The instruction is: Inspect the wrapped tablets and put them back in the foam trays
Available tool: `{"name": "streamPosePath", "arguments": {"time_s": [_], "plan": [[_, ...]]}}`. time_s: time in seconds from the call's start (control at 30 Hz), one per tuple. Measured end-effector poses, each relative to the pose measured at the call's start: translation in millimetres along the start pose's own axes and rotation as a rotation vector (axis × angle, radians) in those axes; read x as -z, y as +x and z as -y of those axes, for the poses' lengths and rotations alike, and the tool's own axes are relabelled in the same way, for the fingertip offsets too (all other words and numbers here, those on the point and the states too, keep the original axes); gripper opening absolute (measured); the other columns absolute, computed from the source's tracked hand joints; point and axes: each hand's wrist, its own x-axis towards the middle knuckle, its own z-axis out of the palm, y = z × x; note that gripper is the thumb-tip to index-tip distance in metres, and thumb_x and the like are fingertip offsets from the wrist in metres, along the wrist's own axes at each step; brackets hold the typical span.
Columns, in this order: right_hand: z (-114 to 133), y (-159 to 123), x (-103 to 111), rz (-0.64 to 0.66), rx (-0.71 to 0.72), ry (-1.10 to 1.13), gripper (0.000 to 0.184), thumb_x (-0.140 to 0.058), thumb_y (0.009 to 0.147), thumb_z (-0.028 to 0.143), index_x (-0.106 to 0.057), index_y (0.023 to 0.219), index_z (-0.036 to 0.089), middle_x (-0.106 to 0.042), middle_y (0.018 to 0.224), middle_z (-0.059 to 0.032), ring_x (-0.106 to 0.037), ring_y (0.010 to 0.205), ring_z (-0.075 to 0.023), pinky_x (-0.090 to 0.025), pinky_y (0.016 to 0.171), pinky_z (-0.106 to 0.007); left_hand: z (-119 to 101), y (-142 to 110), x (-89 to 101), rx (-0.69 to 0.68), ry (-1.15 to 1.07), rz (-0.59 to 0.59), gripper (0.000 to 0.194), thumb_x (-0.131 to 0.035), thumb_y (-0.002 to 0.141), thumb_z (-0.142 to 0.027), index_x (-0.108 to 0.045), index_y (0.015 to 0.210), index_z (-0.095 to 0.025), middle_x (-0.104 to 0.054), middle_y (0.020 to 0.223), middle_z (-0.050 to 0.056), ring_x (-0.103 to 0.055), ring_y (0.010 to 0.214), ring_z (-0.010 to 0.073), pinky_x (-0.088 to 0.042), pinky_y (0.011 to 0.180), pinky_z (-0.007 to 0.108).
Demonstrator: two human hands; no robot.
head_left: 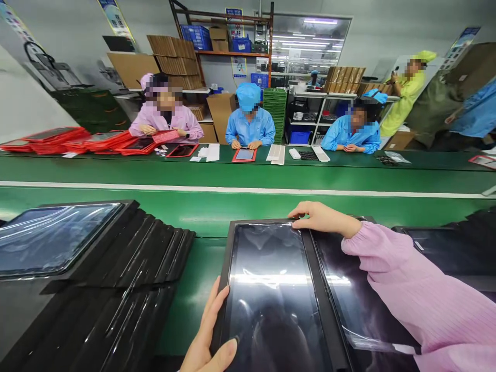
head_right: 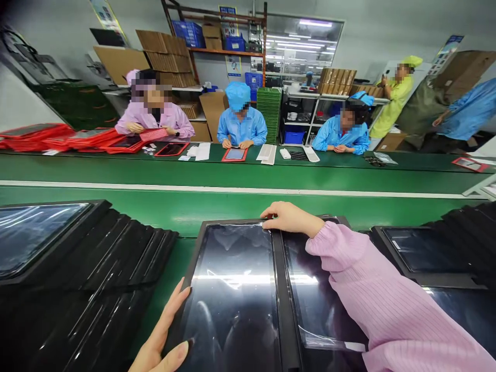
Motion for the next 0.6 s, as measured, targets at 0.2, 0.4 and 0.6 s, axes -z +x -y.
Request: {"name": "streamPosePath", "arguments": {"time_s": [0.2, 0.4, 0.6], "plan": [[11, 2, -20, -0.118, 0.067, -0.234, 0.015, -0.056, 0.086, 0.013, -0.069, 0.079, 0.014, -0.067, 0.084, -0.0092, -0.059, 0.087, -0.0226, -0.045, 0.078, -0.034, -1, -1, -0.8, 0.003, 0.009, -0.006, 0.050, -0.061, 0.079, -0.044, -0.054, 0.127, -0.034, -0.030, 0.152, -0.003, -0.015, 0.141, 0.0294, -0.024, 0.112, 0.044], [40, -44, -49, -0.187, 0.455, -0.549, 0.015, -0.051, 0.083, 0.009, -0.064, 0.077, 0.014, -0.063, 0.077, -0.0086, -0.052, 0.070, -0.0219, -0.039, 0.065, -0.036, 3, 0, 3.6, 0.003, -0.007, 0.028, 0.055, -0.065, 0.076, -0.043, -0.053, 0.129, -0.031, -0.032, 0.151, 0.000, -0.018, 0.140, 0.0305, -0.026, 0.111, 0.044], [71, -105, -67, -0.105, 0.837, -0.369, 0.017, -0.044, 0.087, 0.015, -0.060, 0.084, 0.016, -0.062, 0.076, -0.0047, -0.048, 0.064, -0.0173, -0.039, 0.067, -0.032, 8, -1, 5.8, 0.027, -0.015, 0.047, 0.064, -0.064, 0.077, -0.040, -0.043, 0.137, -0.030, -0.026, 0.153, -0.002, -0.015, 0.141, 0.0267, -0.022, 0.113, 0.041]]}}
